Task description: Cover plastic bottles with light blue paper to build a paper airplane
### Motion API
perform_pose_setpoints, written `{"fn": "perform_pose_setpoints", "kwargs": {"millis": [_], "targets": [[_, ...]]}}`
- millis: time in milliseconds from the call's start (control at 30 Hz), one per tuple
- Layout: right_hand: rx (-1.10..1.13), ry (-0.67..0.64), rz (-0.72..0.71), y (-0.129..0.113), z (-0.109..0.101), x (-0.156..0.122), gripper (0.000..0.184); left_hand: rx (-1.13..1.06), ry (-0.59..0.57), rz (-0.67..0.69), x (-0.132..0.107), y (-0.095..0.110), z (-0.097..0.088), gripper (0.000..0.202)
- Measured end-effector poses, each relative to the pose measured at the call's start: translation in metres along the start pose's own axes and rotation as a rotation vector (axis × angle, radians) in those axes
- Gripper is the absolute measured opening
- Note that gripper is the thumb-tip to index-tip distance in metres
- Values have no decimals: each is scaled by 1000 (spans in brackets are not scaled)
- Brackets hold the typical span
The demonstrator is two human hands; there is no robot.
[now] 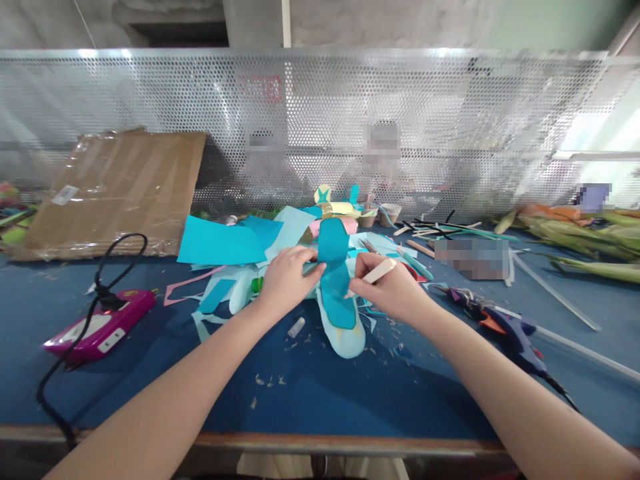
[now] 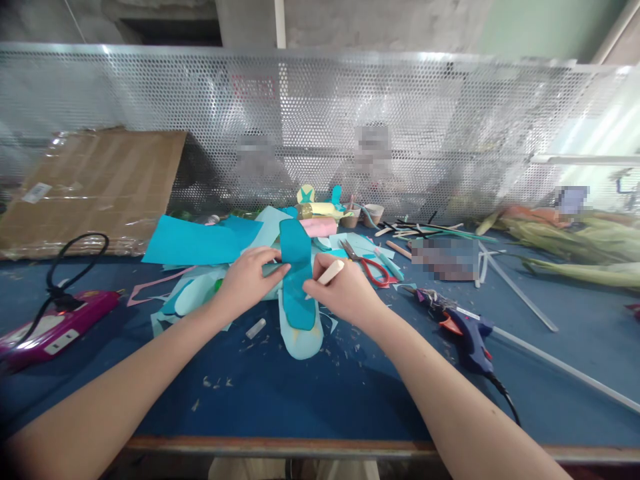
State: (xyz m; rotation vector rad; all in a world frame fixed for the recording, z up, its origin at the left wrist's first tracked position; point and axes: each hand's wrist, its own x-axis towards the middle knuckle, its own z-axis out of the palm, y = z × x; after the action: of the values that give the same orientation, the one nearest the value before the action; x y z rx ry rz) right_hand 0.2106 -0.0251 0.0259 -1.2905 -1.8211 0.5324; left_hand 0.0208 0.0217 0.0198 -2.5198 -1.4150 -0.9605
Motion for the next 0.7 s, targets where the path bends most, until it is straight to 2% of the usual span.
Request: {"fn": "perform_pose_setpoints", "kwargs": {"millis": [233, 700], "targets": [[26, 199, -28, 4, -5, 3, 17, -12, -6, -14, 0, 1, -1, 9], [-45, 97, 22, 3, -2, 3, 18, -9, -14, -12, 0, 3, -2, 9]]}}
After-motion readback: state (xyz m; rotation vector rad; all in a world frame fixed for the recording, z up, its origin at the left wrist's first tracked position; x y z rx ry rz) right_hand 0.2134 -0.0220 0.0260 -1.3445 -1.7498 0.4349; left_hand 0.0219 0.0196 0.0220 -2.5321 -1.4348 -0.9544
